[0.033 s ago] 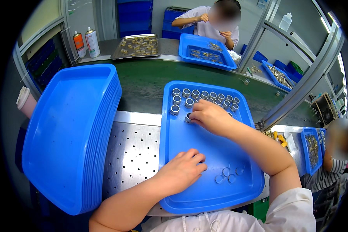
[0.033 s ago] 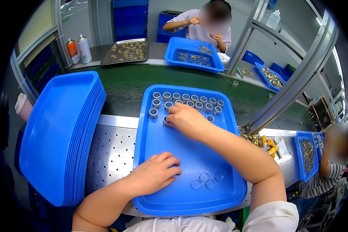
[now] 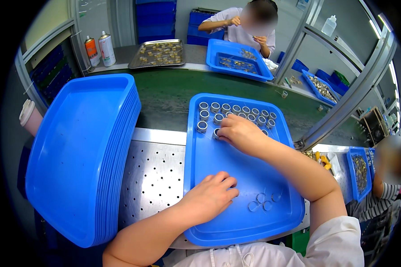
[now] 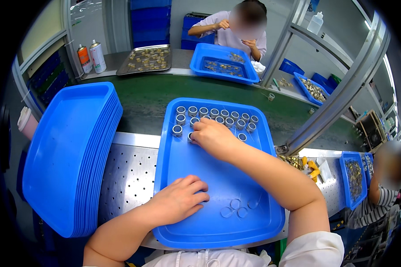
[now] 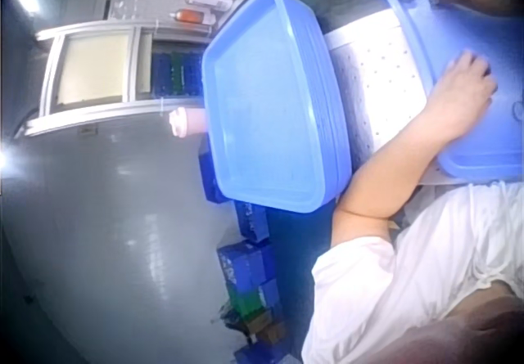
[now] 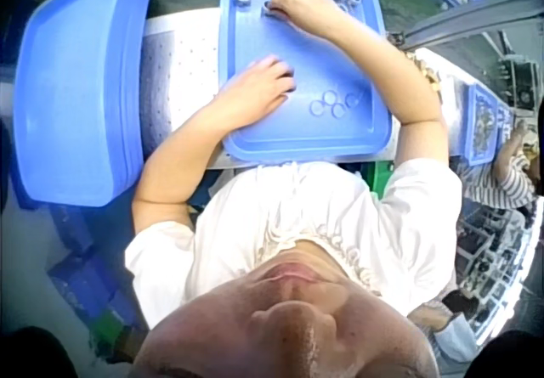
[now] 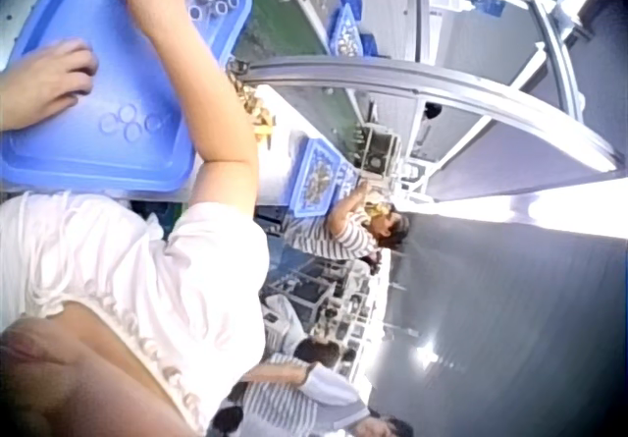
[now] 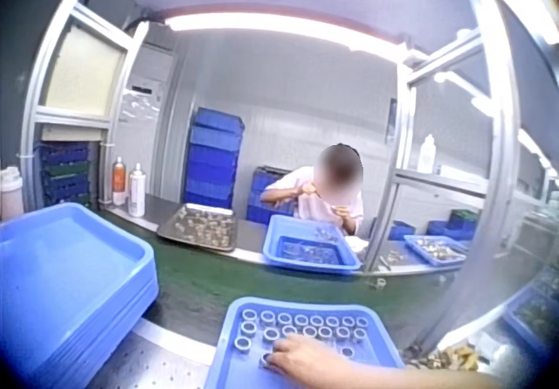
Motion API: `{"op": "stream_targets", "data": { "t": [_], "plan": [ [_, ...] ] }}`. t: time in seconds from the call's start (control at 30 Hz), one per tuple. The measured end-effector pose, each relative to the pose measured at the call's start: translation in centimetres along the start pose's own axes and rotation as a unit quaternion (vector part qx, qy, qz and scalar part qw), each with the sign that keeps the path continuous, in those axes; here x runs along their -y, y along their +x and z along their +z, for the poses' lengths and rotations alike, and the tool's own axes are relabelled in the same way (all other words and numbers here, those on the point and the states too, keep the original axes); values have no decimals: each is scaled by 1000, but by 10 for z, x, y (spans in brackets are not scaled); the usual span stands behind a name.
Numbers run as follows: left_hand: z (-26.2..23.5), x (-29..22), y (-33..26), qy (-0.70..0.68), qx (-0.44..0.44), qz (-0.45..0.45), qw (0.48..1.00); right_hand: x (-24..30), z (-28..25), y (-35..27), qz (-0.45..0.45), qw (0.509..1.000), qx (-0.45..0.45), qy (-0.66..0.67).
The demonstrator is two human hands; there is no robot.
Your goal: The person picks up small cylindrical metal components from a blue tray and wraps a thin wire around them by hand. The person repeats this wrapping process for multiple components, placing the finished items back into the tray.
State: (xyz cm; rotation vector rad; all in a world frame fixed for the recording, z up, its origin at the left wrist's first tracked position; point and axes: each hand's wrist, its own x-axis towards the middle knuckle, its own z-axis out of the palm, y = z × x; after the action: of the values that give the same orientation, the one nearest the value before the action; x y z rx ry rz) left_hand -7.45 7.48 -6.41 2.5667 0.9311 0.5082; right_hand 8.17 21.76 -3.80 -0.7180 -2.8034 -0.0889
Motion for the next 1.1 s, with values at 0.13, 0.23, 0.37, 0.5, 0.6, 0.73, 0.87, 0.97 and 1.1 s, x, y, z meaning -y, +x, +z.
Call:
{"op": "stream_targets", "data": {
  "t": [0.13,0.23,0.37,0.5,0.6,0.73,0.87,0.97,1.1],
  "plan": [
    [0,-1,1,-2,-1,2,1000,-5,5,11,5,999,-27,-40],
    [1,-1,1,-3,-2,1,1000,-4,1,10,22,999,-39,-24],
    [-1,-2,0,-3,7,-7,1000,-9,-22,-13,55,996,-63,-6],
    [-1,-2,1,-1,16,-9,1000,-31,-52,-51,199,979,29,10],
    [-1,-2,1,-1,8,-7,1000,-34,-59,-72,252,965,68,7],
    [1,0,1,-6,0,0,1000,-38,-41,-79,194,978,69,-31],
    [0,-1,1,-8,2,-4,1000,-20,-38,-63,122,992,24,9],
    [1,1,-2,-5,-11,1,1000,-5,-26,-36,67,997,-1,43],
    [0,0,-1,-3,3,-2,1000,-8,-6,-20,46,999,-4,-10]
  ]
}}
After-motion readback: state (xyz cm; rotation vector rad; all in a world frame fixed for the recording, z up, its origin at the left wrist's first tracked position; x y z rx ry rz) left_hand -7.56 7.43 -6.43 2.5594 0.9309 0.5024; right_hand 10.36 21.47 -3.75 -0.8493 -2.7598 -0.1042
